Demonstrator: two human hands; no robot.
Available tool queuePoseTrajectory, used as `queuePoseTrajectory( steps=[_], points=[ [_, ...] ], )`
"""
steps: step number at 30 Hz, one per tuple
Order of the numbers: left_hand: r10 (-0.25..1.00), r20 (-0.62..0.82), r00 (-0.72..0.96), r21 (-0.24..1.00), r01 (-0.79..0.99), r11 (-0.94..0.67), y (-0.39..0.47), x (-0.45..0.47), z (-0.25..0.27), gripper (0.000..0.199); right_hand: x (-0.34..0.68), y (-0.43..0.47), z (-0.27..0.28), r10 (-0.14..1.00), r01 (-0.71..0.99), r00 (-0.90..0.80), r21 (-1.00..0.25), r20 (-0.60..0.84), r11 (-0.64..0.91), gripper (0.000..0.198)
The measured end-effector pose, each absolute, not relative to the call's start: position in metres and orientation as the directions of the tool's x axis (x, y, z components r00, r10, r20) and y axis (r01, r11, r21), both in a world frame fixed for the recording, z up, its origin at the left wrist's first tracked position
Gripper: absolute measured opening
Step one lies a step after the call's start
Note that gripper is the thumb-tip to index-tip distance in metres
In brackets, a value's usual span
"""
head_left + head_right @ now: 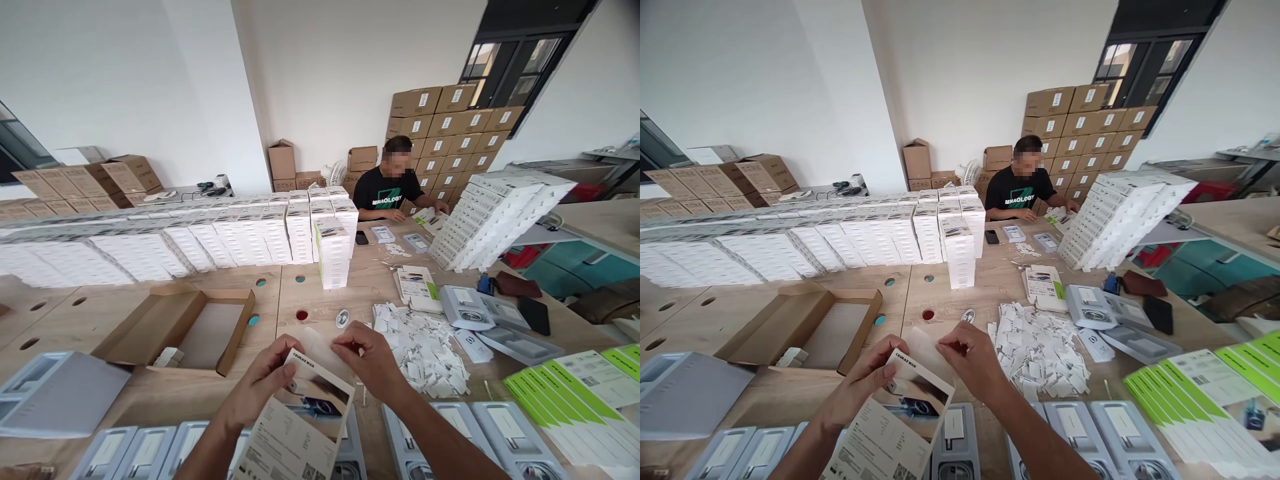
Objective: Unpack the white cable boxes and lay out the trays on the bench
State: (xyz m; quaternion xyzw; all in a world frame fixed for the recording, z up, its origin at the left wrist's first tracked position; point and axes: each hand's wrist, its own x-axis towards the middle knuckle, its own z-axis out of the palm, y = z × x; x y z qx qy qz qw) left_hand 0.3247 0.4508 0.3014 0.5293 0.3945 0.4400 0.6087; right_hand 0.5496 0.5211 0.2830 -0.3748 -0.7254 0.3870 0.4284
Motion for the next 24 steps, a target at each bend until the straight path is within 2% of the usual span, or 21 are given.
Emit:
queuePoseTrajectory(
  steps=[4,7,9,12,14,15,17,19,20,22,24],
  points=[
    [0.939,-0.042,0.341,0.981,-0.166,0.105,0.449,0.323,0.311,0.022,0.55,0.524,0.285,0.914,0.265,-0.338,-0.91,0.222,0.319,0.009],
    [0.934,-0.087,0.347,0.964,-0.207,0.167,0.449,0.323,0.32,0.021,0.55,0.523,0.286,0.888,0.309,-0.354,-0.86,0.293,0.407,0.01],
    [0.933,-0.104,0.344,0.956,-0.225,0.19,0.449,0.325,0.323,0.02,0.553,0.523,0.286,0.804,0.352,-0.416,-0.74,0.425,0.574,0.014],
    [0.935,-0.112,0.337,0.945,-0.255,0.205,0.451,0.327,0.322,0.019,0.559,0.522,0.287,0.585,0.362,-0.595,-0.465,0.551,0.808,0.024],
    [0.935,-0.114,0.335,0.947,-0.248,0.204,0.451,0.328,0.32,0.02,0.561,0.522,0.289,0.514,0.324,-0.658,-0.41,0.55,0.853,0.026],
    [0.933,-0.117,0.34,0.951,-0.232,0.204,0.451,0.328,0.319,0.02,0.562,0.522,0.289,0.533,0.308,-0.647,-0.453,0.545,0.836,0.026],
    [0.923,-0.116,0.366,0.964,-0.182,0.194,0.452,0.327,0.316,0.022,0.561,0.522,0.29,0.671,0.276,-0.559,-0.653,0.488,0.705,0.026],
    [0.921,-0.094,0.377,0.979,-0.133,0.154,0.452,0.325,0.315,0.024,0.557,0.522,0.29,0.846,0.18,-0.435,-0.891,0.308,0.417,0.031],
    [0.925,-0.077,0.373,0.986,-0.112,0.127,0.452,0.324,0.314,0.024,0.555,0.522,0.289,0.899,0.093,-0.398,-0.967,0.184,0.239,0.03],
    [0.93,-0.048,0.364,0.995,-0.07,0.078,0.452,0.323,0.314,0.025,0.551,0.522,0.285,0.904,-0.078,-0.426,-0.994,-0.032,-0.072,0.031],
    [0.932,-0.033,0.362,0.998,-0.041,0.052,0.453,0.323,0.313,0.025,0.548,0.52,0.279,0.85,-0.138,-0.511,-0.964,-0.125,-0.225,0.037]
  ],
)
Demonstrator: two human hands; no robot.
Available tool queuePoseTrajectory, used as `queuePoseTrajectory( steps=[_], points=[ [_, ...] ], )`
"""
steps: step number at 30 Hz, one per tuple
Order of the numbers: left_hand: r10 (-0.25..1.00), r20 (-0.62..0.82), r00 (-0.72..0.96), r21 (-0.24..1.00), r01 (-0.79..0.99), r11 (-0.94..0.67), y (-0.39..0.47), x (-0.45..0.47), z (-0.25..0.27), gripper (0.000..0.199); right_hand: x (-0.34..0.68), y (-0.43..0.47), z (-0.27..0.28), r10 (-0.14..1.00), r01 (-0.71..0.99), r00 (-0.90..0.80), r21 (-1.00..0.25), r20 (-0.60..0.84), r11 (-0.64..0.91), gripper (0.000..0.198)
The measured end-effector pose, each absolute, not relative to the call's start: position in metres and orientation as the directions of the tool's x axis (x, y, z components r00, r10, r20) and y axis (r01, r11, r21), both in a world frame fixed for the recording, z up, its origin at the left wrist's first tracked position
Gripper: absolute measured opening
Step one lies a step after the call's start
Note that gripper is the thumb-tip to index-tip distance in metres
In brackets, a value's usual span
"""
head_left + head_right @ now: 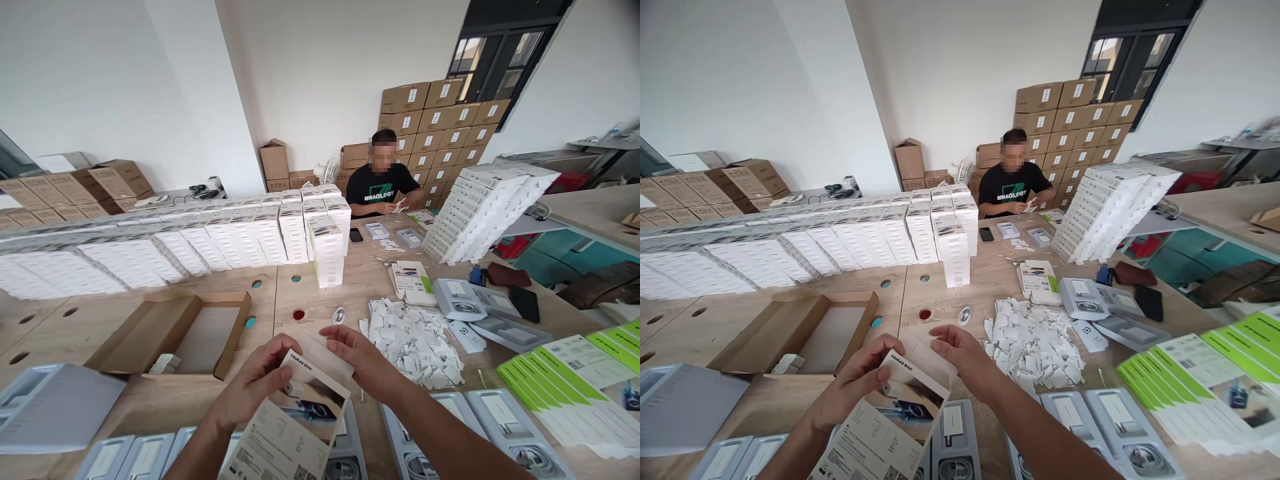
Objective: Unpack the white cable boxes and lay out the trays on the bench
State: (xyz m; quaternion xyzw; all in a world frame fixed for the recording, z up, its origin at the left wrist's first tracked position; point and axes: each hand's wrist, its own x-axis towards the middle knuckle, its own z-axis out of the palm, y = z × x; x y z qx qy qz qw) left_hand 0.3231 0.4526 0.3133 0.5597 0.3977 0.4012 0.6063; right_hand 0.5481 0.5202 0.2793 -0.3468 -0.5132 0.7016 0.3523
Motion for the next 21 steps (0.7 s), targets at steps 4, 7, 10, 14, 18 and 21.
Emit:
queuePoseTrajectory(
  steps=[4,7,10,14,18,21],
  points=[
    [0.923,-0.017,0.384,0.991,-0.113,0.066,0.452,0.328,0.311,0.03,0.548,0.515,0.274,0.865,0.016,-0.499,-0.999,-0.04,-0.038,0.031],
    [0.926,-0.022,0.376,0.986,-0.145,0.082,0.451,0.331,0.308,0.04,0.55,0.509,0.281,0.885,0.167,-0.435,-0.951,0.166,0.26,0.026],
    [0.939,-0.025,0.344,0.997,-0.061,0.049,0.451,0.331,0.305,0.051,0.55,0.503,0.29,0.837,0.216,-0.469,-0.882,0.282,0.419,0.022],
    [0.945,0.001,0.327,0.999,0.035,-0.013,0.453,0.326,0.301,0.041,0.549,0.502,0.295,0.845,0.176,-0.46,-0.905,0.272,0.387,0.021],
    [0.964,0.044,0.261,0.996,0.06,-0.062,0.455,0.323,0.296,0.029,0.552,0.504,0.292,0.85,0.052,-0.497,-0.972,0.175,0.231,0.021],
    [0.987,0.084,0.138,0.996,0.018,-0.087,0.455,0.323,0.291,0.024,0.553,0.497,0.282,0.836,-0.024,-0.531,-0.988,0.14,0.15,0.024]
  ],
)
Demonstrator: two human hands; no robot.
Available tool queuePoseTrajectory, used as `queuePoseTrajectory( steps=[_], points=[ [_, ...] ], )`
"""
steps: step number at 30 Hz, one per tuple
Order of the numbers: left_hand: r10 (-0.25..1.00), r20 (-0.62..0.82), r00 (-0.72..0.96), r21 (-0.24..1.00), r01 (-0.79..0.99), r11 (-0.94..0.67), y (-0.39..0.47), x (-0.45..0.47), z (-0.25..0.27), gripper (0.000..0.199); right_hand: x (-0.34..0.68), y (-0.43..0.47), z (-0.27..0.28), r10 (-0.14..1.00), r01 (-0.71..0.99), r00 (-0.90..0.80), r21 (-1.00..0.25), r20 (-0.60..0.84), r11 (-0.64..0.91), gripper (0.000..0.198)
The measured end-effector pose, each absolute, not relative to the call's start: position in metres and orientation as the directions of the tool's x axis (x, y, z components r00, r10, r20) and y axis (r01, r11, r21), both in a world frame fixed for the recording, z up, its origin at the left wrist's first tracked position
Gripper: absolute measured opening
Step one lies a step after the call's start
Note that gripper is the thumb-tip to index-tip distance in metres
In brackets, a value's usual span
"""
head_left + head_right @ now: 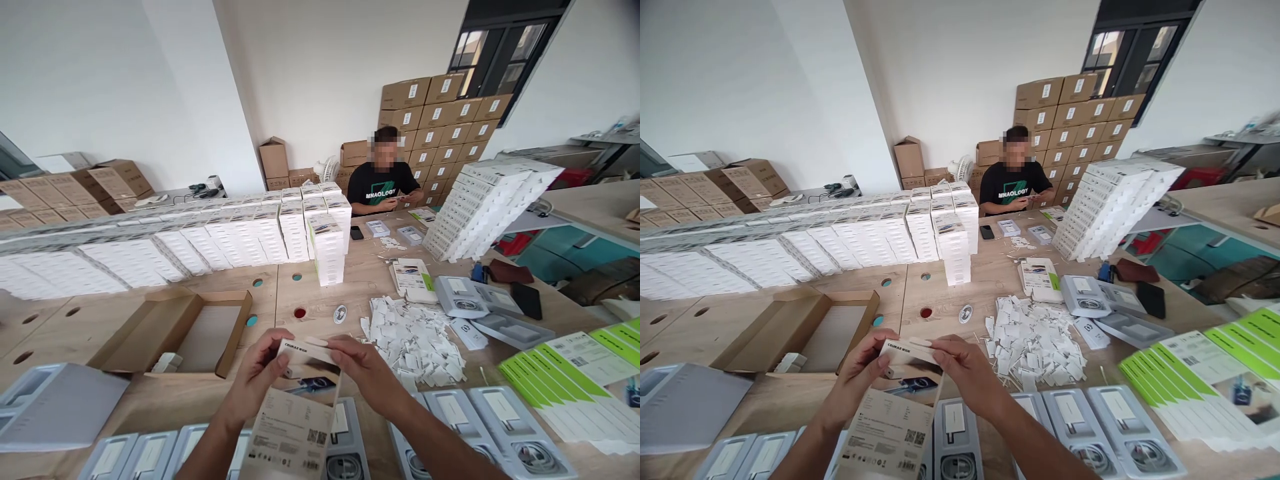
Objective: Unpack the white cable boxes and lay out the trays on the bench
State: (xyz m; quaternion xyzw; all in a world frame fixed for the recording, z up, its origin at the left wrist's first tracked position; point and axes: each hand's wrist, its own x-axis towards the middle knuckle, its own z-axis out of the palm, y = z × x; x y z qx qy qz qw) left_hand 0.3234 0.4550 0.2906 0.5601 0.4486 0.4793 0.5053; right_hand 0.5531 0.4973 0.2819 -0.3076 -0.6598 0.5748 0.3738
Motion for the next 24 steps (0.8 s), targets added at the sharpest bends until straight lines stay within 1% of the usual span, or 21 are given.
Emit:
queuePoseTrajectory(
  steps=[2,4,5,7,8,10,12,15,17,19,24],
  points=[
    [0.991,0.09,0.098,0.996,-0.001,-0.091,0.454,0.324,0.285,0.022,0.553,0.488,0.271,0.852,-0.028,-0.492,-0.981,0.181,0.192,0.028],
    [0.989,0.103,0.103,0.994,0.015,-0.105,0.453,0.324,0.281,0.02,0.553,0.479,0.261,0.864,-0.007,-0.445,-0.966,0.233,0.257,0.03],
    [0.986,0.119,0.117,0.991,0.05,-0.125,0.452,0.324,0.279,0.02,0.553,0.476,0.257,0.869,0.005,-0.43,-0.962,0.244,0.273,0.03],
    [0.971,0.163,0.173,0.962,0.19,-0.195,0.451,0.322,0.279,0.021,0.556,0.472,0.255,0.877,0.048,-0.43,-0.965,0.212,0.257,0.029],
    [0.957,0.19,0.219,0.926,0.284,-0.249,0.45,0.32,0.281,0.021,0.558,0.473,0.257,0.881,0.08,-0.438,-0.968,0.181,0.238,0.029],
    [0.916,0.222,0.334,0.815,0.452,-0.363,0.449,0.318,0.289,0.022,0.562,0.477,0.266,0.884,0.149,-0.451,-0.967,0.122,0.209,0.036],
    [0.871,0.229,0.434,0.707,0.541,-0.455,0.448,0.318,0.298,0.024,0.564,0.483,0.278,0.867,0.177,-0.489,-0.964,0.09,0.199,0.039],
    [0.821,0.257,0.51,0.607,0.576,-0.547,0.446,0.319,0.306,0.028,0.562,0.491,0.292,0.815,0.139,-0.578,-0.978,0.045,0.153,0.033],
    [0.799,0.276,0.534,0.57,0.579,-0.583,0.444,0.319,0.307,0.029,0.56,0.494,0.294,0.793,0.132,-0.61,-0.986,0.0,0.101,0.037],
    [0.797,0.281,0.535,0.568,0.576,-0.588,0.442,0.32,0.305,0.028,0.56,0.497,0.291,0.772,0.123,-0.634,-0.991,-0.044,0.045,0.04],
    [0.803,0.276,0.529,0.606,0.553,-0.572,0.438,0.322,0.304,0.026,0.56,0.504,0.282,0.66,0.054,-0.737,-0.987,-0.143,-0.153,0.04]
  ],
)
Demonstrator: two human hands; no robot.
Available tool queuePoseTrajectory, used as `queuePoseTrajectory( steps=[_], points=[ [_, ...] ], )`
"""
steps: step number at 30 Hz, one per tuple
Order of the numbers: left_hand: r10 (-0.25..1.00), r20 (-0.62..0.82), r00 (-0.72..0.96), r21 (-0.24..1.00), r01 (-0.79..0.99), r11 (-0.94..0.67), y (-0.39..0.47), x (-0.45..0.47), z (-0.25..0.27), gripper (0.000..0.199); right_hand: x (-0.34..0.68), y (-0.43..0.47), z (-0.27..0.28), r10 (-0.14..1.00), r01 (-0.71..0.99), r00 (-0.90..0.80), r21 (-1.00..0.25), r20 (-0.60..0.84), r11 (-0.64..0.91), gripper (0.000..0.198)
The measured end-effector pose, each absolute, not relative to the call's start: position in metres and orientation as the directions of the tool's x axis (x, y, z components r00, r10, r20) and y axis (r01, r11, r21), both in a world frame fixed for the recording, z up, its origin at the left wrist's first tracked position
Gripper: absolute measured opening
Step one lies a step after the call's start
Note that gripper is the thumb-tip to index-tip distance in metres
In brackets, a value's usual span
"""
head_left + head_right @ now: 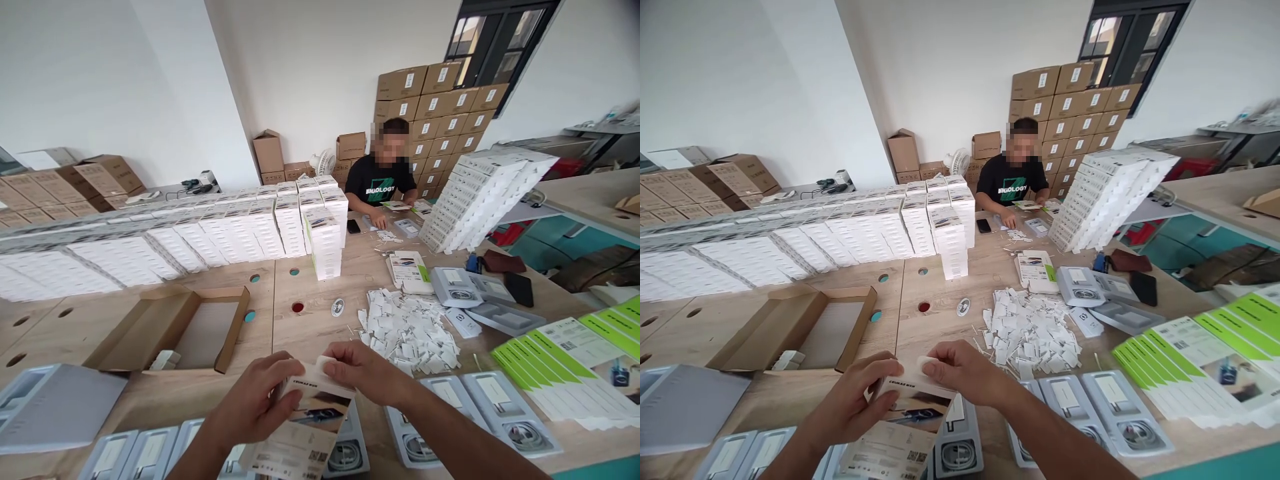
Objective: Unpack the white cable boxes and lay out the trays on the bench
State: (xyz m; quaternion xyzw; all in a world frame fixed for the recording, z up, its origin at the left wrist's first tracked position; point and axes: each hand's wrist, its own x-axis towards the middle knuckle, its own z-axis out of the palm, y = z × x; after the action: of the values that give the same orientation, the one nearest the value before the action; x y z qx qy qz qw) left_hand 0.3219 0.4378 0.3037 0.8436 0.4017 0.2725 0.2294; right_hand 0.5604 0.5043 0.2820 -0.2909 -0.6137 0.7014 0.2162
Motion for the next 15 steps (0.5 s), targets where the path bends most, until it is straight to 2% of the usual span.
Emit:
queuePoseTrajectory(
  steps=[4,9,12,15],
  points=[
    [0.785,0.285,0.55,0.598,0.539,-0.594,0.436,0.321,0.298,0.029,0.556,0.505,0.274,0.672,0.019,-0.702,-0.948,-0.238,-0.317,0.04],
    [0.824,0.271,0.498,0.609,0.574,-0.547,0.438,0.317,0.275,0.026,0.547,0.504,0.256,0.684,-0.004,-0.65,-0.9,-0.329,-0.437,0.041],
    [0.861,0.24,0.447,0.638,0.596,-0.487,0.446,0.318,0.256,0.025,0.542,0.511,0.24,0.704,0.013,-0.621,-0.903,-0.344,-0.43,0.041],
    [0.939,0.171,0.299,0.753,0.575,-0.321,0.459,0.316,0.23,0.026,0.546,0.532,0.217,0.737,0.091,-0.607,-0.947,-0.299,-0.309,0.041]
  ],
)
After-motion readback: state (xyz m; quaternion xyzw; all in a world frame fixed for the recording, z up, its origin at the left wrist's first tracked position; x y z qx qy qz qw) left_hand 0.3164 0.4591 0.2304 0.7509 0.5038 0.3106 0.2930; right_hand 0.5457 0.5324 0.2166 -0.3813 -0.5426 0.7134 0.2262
